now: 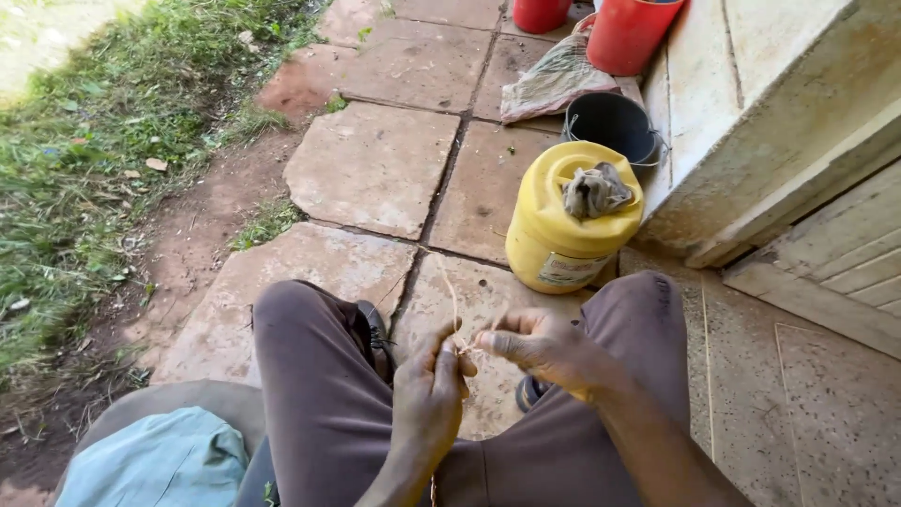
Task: Braiding multiple thin copper wires together by hand while sitting on the floor.
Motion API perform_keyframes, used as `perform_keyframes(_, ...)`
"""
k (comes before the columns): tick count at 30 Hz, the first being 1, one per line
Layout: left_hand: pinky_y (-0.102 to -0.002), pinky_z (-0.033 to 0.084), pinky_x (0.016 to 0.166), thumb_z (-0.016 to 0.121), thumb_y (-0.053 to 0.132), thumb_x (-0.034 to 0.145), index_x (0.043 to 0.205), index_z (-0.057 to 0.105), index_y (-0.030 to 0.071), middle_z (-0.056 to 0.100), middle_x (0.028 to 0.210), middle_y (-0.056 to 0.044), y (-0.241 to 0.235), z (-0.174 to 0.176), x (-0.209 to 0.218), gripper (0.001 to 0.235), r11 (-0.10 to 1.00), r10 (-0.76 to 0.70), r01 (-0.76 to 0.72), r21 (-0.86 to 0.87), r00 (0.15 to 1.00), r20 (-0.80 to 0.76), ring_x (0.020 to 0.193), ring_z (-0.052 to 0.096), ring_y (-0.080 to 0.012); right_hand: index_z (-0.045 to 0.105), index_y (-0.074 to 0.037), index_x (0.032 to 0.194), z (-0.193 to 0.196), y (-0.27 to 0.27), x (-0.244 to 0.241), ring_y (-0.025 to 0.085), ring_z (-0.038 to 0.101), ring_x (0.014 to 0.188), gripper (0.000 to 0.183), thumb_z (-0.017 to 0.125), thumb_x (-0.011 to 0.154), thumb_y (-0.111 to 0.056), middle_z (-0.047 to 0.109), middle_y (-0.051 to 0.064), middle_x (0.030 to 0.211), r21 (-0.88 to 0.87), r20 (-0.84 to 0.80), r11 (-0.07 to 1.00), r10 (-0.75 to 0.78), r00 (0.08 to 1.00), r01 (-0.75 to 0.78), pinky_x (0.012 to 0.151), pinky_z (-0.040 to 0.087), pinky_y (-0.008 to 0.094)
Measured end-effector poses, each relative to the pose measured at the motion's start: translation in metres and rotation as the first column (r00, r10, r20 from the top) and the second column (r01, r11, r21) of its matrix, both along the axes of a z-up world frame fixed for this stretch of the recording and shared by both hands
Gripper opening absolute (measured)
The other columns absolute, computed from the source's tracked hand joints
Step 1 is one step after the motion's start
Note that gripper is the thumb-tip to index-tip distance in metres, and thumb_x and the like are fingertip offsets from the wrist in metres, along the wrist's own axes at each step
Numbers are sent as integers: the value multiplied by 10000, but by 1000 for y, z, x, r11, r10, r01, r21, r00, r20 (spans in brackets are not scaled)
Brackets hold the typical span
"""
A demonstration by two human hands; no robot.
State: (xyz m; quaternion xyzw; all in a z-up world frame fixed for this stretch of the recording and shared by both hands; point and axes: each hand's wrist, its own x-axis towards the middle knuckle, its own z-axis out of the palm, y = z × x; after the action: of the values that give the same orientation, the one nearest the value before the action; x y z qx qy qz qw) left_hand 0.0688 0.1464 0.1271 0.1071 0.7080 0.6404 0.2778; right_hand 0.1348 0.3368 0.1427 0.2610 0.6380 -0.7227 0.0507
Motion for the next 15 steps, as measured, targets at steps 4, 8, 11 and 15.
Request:
perform_keyframes(4, -275, 543, 574, 545, 145, 1036, 1435, 669, 122, 675, 744, 12, -11, -25, 23, 419, 981, 68, -122, -152, 945, -320, 631, 632, -106, 759, 33, 989, -22, -3, -8, 117, 466, 498, 250, 756, 996, -216, 579, 55, 626, -108, 33, 980, 173, 984, -169, 457, 356, 246)
perform_keyframes(8, -379, 561, 634, 529, 186, 1062, 1162, 678, 111, 740, 841, -52, -16, -40, 31, 195, 961, 50, -148, -232, 923, -381, 671, 683, -185, 801, 57, 1023, -23, -10, -19, 124, 485, 550, 233, 763, 984, -169, 630, 81, 659, 54, 75, 996, 73, 994, -77, 488, 369, 239)
perform_keyframes(11, -372, 599, 664, 592, 161, 1012, 1110, 741, 82, 839, 887, -66, -18, -30, 29, 195, 977, 52, -127, -174, 923, -381, 708, 769, -224, 786, -17, 934, -18, -14, -18, 114, 461, 541, 243, 722, 1024, -233, 615, 40, 642, 251, 110, 953, 148, 983, -172, 493, 361, 261)
perform_keyframes(15, -390, 575, 653, 564, 160, 1025, 1184, 708, 105, 810, 887, -72, -22, -21, 34, 222, 986, -76, 21, -165, 939, -335, 677, 723, -227, 825, -27, 968, -13, -7, -17, 127, 551, 624, 259, 709, 979, -258, 667, 42, 693, 420, 68, 883, 202, 977, -211, 582, 453, 274)
